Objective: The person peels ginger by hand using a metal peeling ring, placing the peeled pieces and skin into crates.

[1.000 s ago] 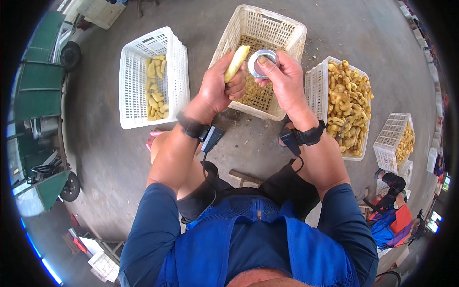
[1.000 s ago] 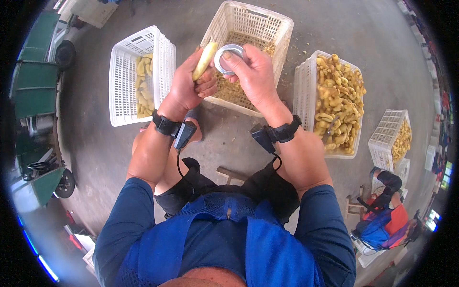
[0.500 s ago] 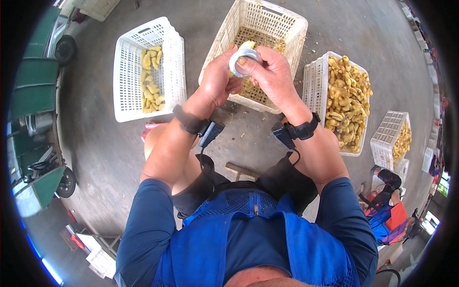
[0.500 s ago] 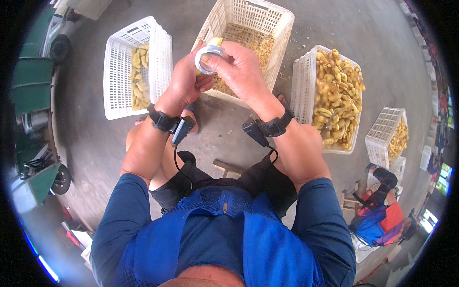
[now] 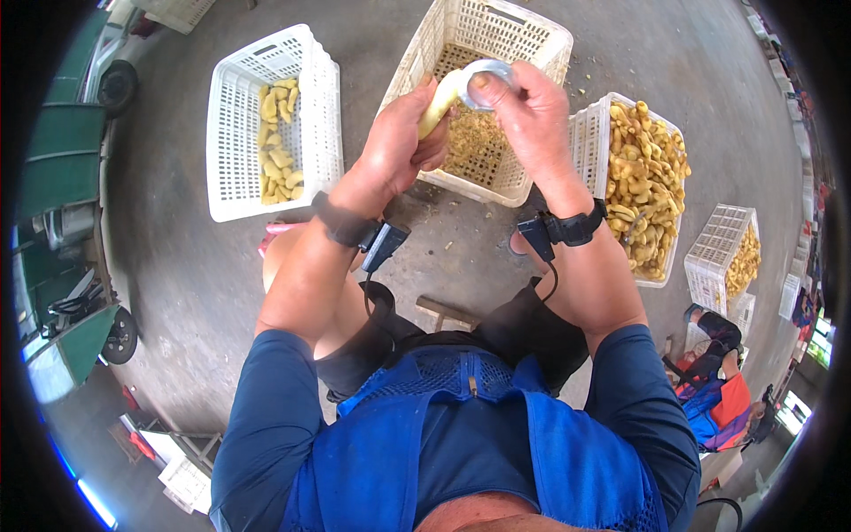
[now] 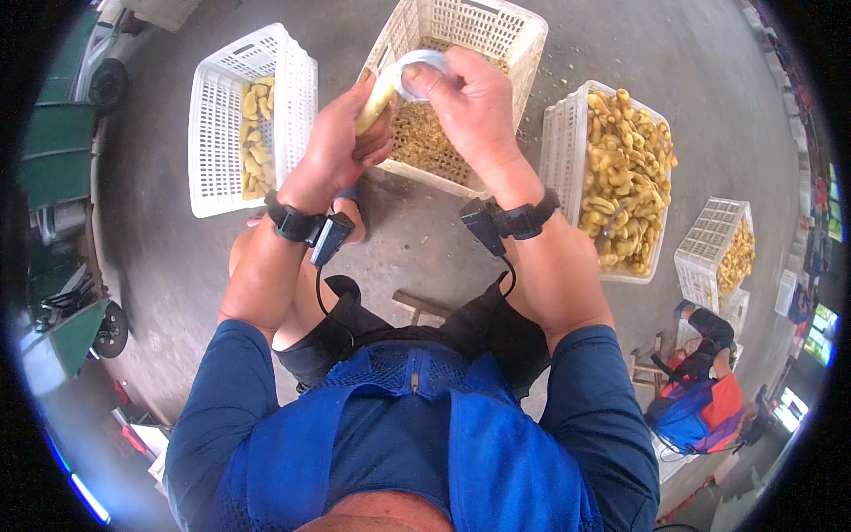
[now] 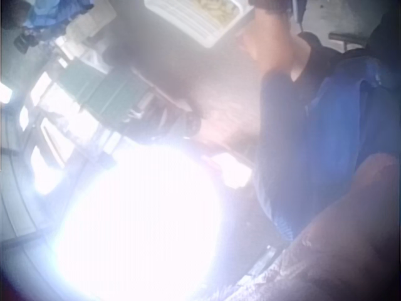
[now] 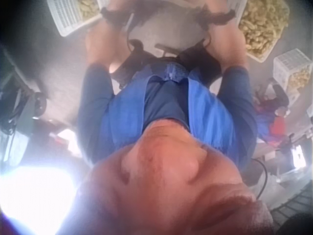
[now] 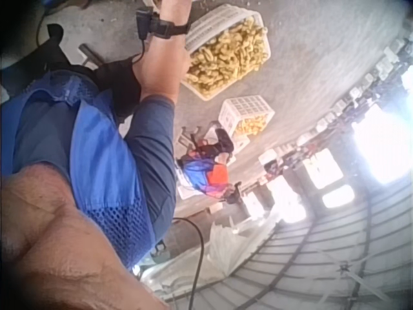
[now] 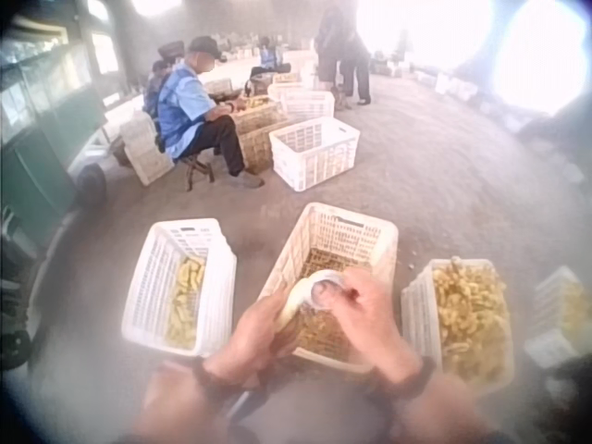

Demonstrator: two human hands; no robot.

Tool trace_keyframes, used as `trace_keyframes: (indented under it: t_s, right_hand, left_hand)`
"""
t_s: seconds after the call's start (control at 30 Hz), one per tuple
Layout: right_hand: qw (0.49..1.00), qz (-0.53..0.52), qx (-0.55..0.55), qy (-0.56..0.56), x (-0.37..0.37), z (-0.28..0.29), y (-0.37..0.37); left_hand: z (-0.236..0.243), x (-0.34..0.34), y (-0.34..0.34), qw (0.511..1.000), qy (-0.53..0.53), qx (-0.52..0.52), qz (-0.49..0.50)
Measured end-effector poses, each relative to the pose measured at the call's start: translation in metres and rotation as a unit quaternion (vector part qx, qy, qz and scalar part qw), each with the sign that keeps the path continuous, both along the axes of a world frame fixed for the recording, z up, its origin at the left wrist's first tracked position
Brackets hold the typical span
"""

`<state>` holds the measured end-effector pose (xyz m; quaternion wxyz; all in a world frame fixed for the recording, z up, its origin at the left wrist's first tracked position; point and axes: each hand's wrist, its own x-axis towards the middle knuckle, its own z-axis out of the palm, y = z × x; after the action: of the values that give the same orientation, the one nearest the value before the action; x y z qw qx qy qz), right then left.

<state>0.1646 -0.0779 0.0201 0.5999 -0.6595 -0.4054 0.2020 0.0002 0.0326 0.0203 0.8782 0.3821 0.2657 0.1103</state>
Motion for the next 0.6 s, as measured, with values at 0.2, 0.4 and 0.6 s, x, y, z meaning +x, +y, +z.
trace_keyframes:
  t_s: [0.2,0.4,0.6]
  right_hand:
    - [0.997,-0.07,0.038,-0.018,0.015,-0.001,-0.001]
    - [0.998,0.034,0.016,-0.042,-0.019,0.01,-0.004]
    - [1.0,-0.001,-0.004,-0.031,-0.015,0.011,-0.002]
  left_hand:
    - [0.013,-0.003,-0.002,0.999,-0.018,-0.024,-0.014]
    - [0.006,-0.002,-0.001,0.999,0.007,-0.036,0.015]
    - [0.005,-0.007,0.001,0.999,0.021,0.01,-0.023]
